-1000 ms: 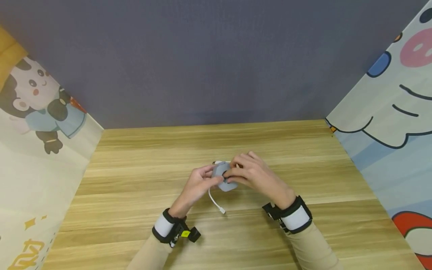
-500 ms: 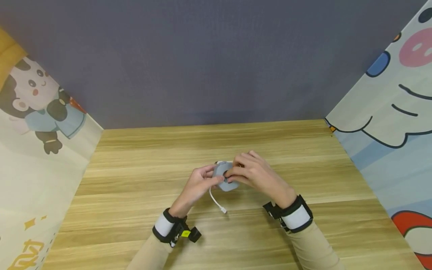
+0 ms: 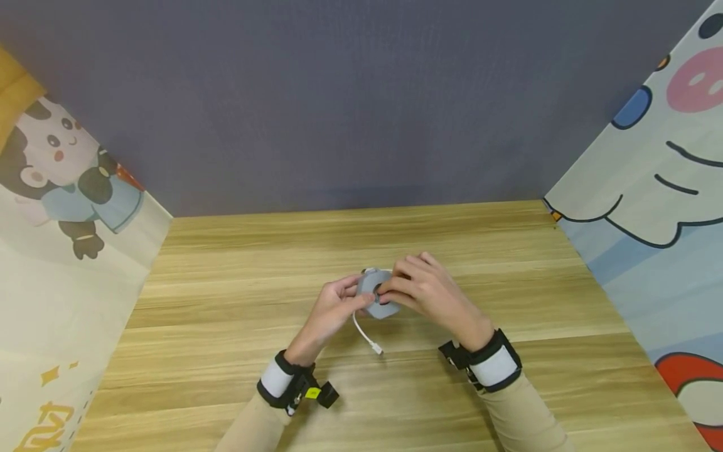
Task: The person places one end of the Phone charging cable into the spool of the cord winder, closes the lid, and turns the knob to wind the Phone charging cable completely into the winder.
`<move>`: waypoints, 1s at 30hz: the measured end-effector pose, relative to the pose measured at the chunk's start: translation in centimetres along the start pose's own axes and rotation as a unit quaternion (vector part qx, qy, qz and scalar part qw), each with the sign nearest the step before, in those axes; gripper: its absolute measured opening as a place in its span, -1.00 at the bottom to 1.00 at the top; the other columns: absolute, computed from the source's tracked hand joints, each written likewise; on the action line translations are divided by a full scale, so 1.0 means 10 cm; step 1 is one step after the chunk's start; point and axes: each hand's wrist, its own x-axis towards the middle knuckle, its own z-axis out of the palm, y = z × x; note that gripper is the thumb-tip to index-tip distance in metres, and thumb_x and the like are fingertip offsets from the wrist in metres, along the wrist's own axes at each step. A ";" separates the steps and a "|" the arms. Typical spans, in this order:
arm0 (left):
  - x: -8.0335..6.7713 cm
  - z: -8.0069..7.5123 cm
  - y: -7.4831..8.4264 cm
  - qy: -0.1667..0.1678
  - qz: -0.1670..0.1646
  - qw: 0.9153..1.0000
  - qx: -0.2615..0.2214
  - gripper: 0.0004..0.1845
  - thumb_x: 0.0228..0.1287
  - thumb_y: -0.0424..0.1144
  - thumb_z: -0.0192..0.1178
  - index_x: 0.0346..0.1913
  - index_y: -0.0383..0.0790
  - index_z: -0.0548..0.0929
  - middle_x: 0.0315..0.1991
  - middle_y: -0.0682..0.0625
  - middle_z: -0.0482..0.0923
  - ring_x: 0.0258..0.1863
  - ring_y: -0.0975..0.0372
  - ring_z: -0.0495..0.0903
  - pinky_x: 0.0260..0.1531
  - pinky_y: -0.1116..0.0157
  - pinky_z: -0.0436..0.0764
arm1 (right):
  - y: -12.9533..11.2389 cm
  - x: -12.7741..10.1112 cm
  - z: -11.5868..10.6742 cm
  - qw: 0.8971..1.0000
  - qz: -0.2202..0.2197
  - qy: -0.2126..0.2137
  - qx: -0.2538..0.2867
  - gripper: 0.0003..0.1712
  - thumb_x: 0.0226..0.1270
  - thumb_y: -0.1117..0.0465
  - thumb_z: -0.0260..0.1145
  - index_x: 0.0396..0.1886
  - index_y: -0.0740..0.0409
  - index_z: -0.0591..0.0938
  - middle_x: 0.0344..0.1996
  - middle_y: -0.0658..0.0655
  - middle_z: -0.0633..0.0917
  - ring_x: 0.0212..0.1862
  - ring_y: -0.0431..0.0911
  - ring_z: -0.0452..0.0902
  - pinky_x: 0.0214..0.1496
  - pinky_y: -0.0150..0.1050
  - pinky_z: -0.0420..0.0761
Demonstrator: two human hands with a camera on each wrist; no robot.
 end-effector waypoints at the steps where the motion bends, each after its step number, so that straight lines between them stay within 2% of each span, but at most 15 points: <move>1: 0.00 0.00 0.00 0.003 0.001 1.000 0.000 -0.35 0.40 -0.31 0.23 0.45 -0.56 0.33 0.23 -0.42 0.58 0.03 0.07 0.74 -0.04 0.21 0.76 | 0.00 0.00 0.01 1.000 0.003 0.002 -0.003 -0.80 0.18 0.02 0.50 -0.23 -0.06 0.79 -0.37 -0.08 0.56 -0.34 -0.18 0.39 -0.22 -0.23 0.35; 7: -0.01 0.02 0.00 0.021 -0.001 1.000 0.001 -0.35 0.40 -0.29 0.23 0.45 -0.52 0.35 0.25 -0.39 0.58 0.03 0.10 0.74 0.01 0.09 0.74 | -0.03 0.00 0.03 1.000 0.022 0.012 -0.017 -0.79 0.24 -0.05 0.46 -0.23 -0.08 0.78 -0.35 -0.07 0.61 -0.30 -0.14 0.44 -0.22 -0.20 0.33; 13: -0.01 0.03 -0.01 0.035 0.000 0.999 -0.010 -0.37 0.40 -0.30 0.22 0.45 -0.51 0.36 0.25 -0.40 0.57 0.06 0.08 0.73 -0.04 0.24 0.74 | -0.06 0.01 0.05 0.999 0.032 0.040 -0.014 -0.77 0.25 -0.07 0.45 -0.26 -0.05 0.78 -0.34 -0.07 0.64 -0.29 -0.13 0.47 -0.23 -0.19 0.37; 19: 0.00 0.04 -0.04 0.054 0.001 0.998 -0.009 -0.39 0.40 -0.30 0.23 0.43 -0.49 0.40 0.21 -0.37 0.62 -0.03 0.21 0.74 -0.06 0.26 0.73 | -0.10 0.03 0.07 0.997 0.044 0.054 -0.019 -0.74 0.33 -0.07 0.40 -0.28 0.00 0.78 -0.36 -0.04 0.63 -0.31 -0.09 0.46 -0.24 -0.18 0.34; 30: -0.01 0.05 -0.06 0.047 0.038 0.997 -0.041 -0.43 0.46 -0.36 0.15 0.43 -0.54 0.37 0.27 -0.43 0.54 0.02 0.20 0.74 0.05 0.21 0.73 | -0.15 0.06 0.13 0.994 0.064 0.076 -0.044 -0.75 0.31 -0.01 0.44 -0.30 0.09 0.77 -0.39 0.02 0.63 -0.35 -0.06 0.47 -0.26 -0.13 0.37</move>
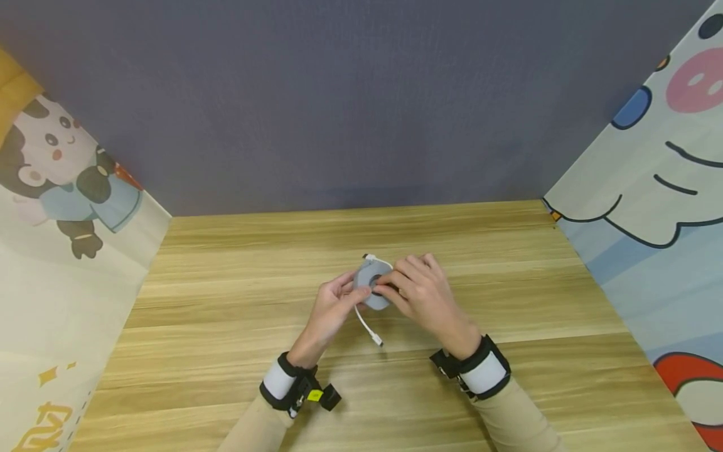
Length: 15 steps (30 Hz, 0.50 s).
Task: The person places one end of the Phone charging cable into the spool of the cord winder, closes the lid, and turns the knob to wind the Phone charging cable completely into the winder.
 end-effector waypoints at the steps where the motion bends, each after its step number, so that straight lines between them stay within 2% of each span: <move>1: 0.00 0.00 0.00 0.000 0.002 1.000 -0.002 -0.43 0.46 -0.35 0.15 0.43 -0.54 0.36 0.27 -0.43 0.54 0.02 0.21 0.74 0.04 0.23 0.73 | 0.00 0.00 0.01 1.000 0.003 0.003 -0.003 -0.74 0.30 -0.01 0.44 -0.30 0.10 0.77 -0.39 0.02 0.63 -0.36 -0.06 0.48 -0.27 -0.14 0.37; 6: 0.00 0.01 -0.02 0.001 0.010 1.000 -0.010 -0.43 0.46 -0.35 0.16 0.44 -0.55 0.35 0.29 -0.43 0.52 0.05 0.20 0.73 0.05 0.27 0.72 | -0.02 0.00 0.04 1.000 0.013 0.017 -0.017 -0.71 0.32 -0.01 0.45 -0.37 0.13 0.72 -0.42 0.04 0.63 -0.39 -0.05 0.48 -0.31 -0.14 0.36; 15: 0.00 0.02 -0.04 0.007 0.013 1.000 -0.015 -0.40 0.48 -0.33 0.16 0.48 -0.49 0.31 0.32 -0.39 0.51 0.13 0.12 0.70 0.15 0.12 0.68 | -0.06 -0.01 0.06 0.999 0.039 0.013 -0.030 -0.68 0.25 0.04 0.53 -0.47 0.13 0.63 -0.44 0.06 0.63 -0.38 -0.03 0.51 -0.28 -0.13 0.39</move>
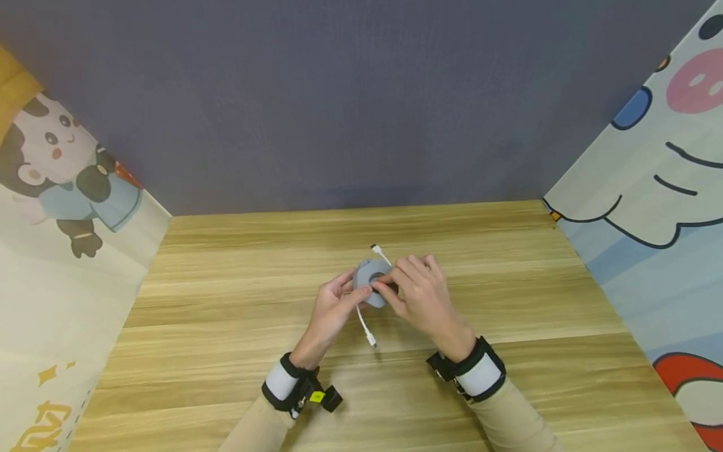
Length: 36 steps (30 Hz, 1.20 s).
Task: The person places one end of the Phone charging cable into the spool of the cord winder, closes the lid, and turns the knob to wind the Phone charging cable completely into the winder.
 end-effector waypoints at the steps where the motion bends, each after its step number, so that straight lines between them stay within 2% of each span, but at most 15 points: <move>1: 0.00 0.00 0.00 0.003 -0.001 1.000 0.002 -0.40 0.48 -0.33 0.16 0.48 -0.48 0.31 0.32 -0.39 0.51 0.12 0.12 0.71 0.15 0.12 0.68 | -0.01 0.00 0.00 1.000 0.002 0.001 -0.001 -0.69 0.25 0.04 0.53 -0.47 0.12 0.62 -0.44 0.05 0.63 -0.38 -0.03 0.51 -0.28 -0.13 0.39; 8: -0.01 0.04 0.00 0.019 0.005 1.000 0.004 -0.38 0.45 -0.32 0.20 0.47 -0.49 0.33 0.29 -0.40 0.54 0.08 0.14 0.72 0.13 0.12 0.69 | -0.03 -0.01 0.01 1.000 0.018 0.011 0.007 -0.65 0.38 0.01 0.43 -0.51 0.11 0.61 -0.49 0.04 0.61 -0.42 -0.04 0.47 -0.28 -0.12 0.38; 16: 0.00 0.07 -0.01 0.020 0.015 1.000 -0.004 -0.36 0.43 -0.34 0.19 0.47 -0.53 0.30 0.28 -0.45 0.52 -0.05 0.30 0.76 0.07 0.20 0.71 | -0.05 -0.01 0.01 0.999 0.048 0.008 0.015 -0.61 0.46 -0.02 0.37 -0.52 0.10 0.62 -0.54 0.02 0.60 -0.44 -0.05 0.47 -0.26 -0.12 0.39; 26: 0.00 0.10 -0.01 0.037 0.013 0.999 -0.004 -0.37 0.42 -0.33 0.21 0.47 -0.50 0.34 0.27 -0.43 0.54 0.01 0.22 0.75 0.09 0.19 0.70 | -0.07 -0.01 0.04 0.997 0.063 0.034 0.020 -0.63 0.40 0.06 0.42 -0.58 0.10 0.59 -0.59 0.02 0.56 -0.50 -0.06 0.41 -0.31 -0.12 0.33; 36: -0.01 0.12 -0.01 0.031 0.025 0.999 0.007 -0.38 0.42 -0.33 0.21 0.46 -0.48 0.35 0.26 -0.41 0.56 -0.01 0.24 0.76 0.04 0.26 0.72 | -0.09 -0.01 0.06 0.995 0.080 0.051 0.041 -0.62 0.37 0.14 0.38 -0.65 0.09 0.54 -0.63 0.00 0.51 -0.53 -0.09 0.37 -0.31 -0.14 0.30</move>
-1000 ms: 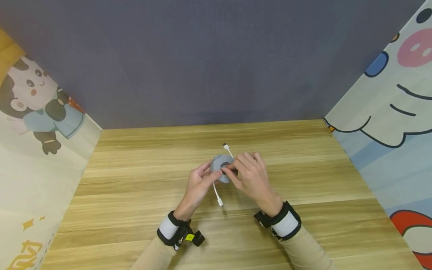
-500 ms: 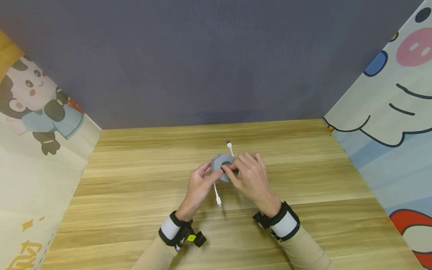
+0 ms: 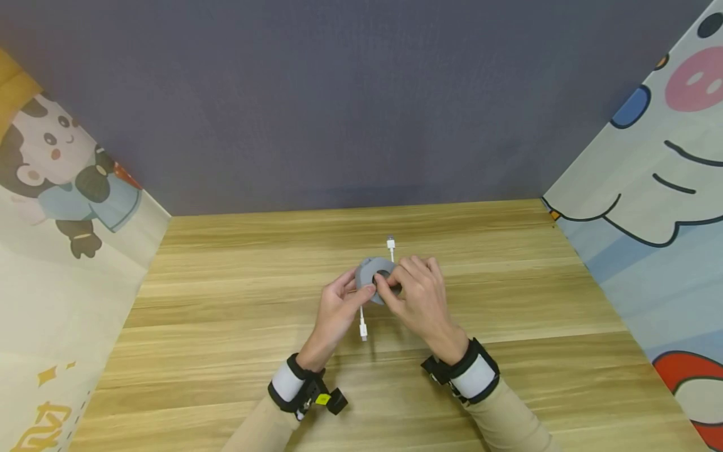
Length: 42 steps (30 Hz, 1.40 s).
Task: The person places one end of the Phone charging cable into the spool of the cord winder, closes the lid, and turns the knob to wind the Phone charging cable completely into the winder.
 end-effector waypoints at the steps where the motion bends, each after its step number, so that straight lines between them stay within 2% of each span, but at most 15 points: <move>1: 0.00 0.00 0.00 0.000 0.002 1.000 0.000 -0.38 0.42 -0.33 0.21 0.46 -0.48 0.35 0.25 -0.41 0.56 -0.01 0.25 0.76 0.03 0.27 0.72 | 0.00 0.00 0.00 1.000 0.001 0.001 0.002 -0.62 0.36 0.14 0.39 -0.65 0.09 0.54 -0.63 0.00 0.51 -0.53 -0.09 0.37 -0.31 -0.14 0.29; 16: 0.00 0.03 -0.01 0.011 0.004 1.000 -0.008 -0.39 0.41 -0.35 0.23 0.45 -0.50 0.37 0.23 -0.41 0.58 0.03 0.12 0.75 0.03 0.27 0.73 | -0.03 0.01 0.02 0.999 0.029 0.007 0.016 -0.64 0.27 0.23 0.40 -0.70 0.08 0.51 -0.67 -0.01 0.50 -0.55 -0.11 0.34 -0.32 -0.15 0.26; 25: -0.01 0.03 0.00 0.016 0.003 1.000 -0.004 -0.38 0.40 -0.35 0.23 0.45 -0.47 0.37 0.23 -0.41 0.58 0.04 0.11 0.75 0.02 0.28 0.73 | -0.02 0.00 0.05 0.999 0.031 0.017 0.023 -0.65 0.21 0.29 0.41 -0.72 0.09 0.50 -0.68 -0.01 0.50 -0.57 -0.12 0.33 -0.34 -0.15 0.26; 35: -0.02 0.03 -0.01 0.019 -0.003 1.000 0.007 -0.38 0.41 -0.32 0.25 0.46 -0.46 0.38 0.21 -0.39 0.60 0.06 0.02 0.74 0.02 0.28 0.73 | -0.03 0.00 0.05 0.999 0.037 0.017 0.027 -0.63 0.26 0.27 0.34 -0.72 0.07 0.47 -0.68 -0.02 0.50 -0.57 -0.12 0.32 -0.33 -0.17 0.24; 42: -0.02 0.01 -0.02 0.018 -0.019 1.000 0.009 -0.36 0.42 -0.29 0.25 0.47 -0.43 0.35 0.23 -0.35 0.60 0.08 0.03 0.73 0.06 0.26 0.71 | 0.04 -0.01 0.02 1.000 0.019 0.013 0.018 -0.68 0.30 0.23 0.40 -0.64 0.14 0.56 -0.62 0.02 0.54 -0.50 -0.08 0.42 -0.31 -0.13 0.28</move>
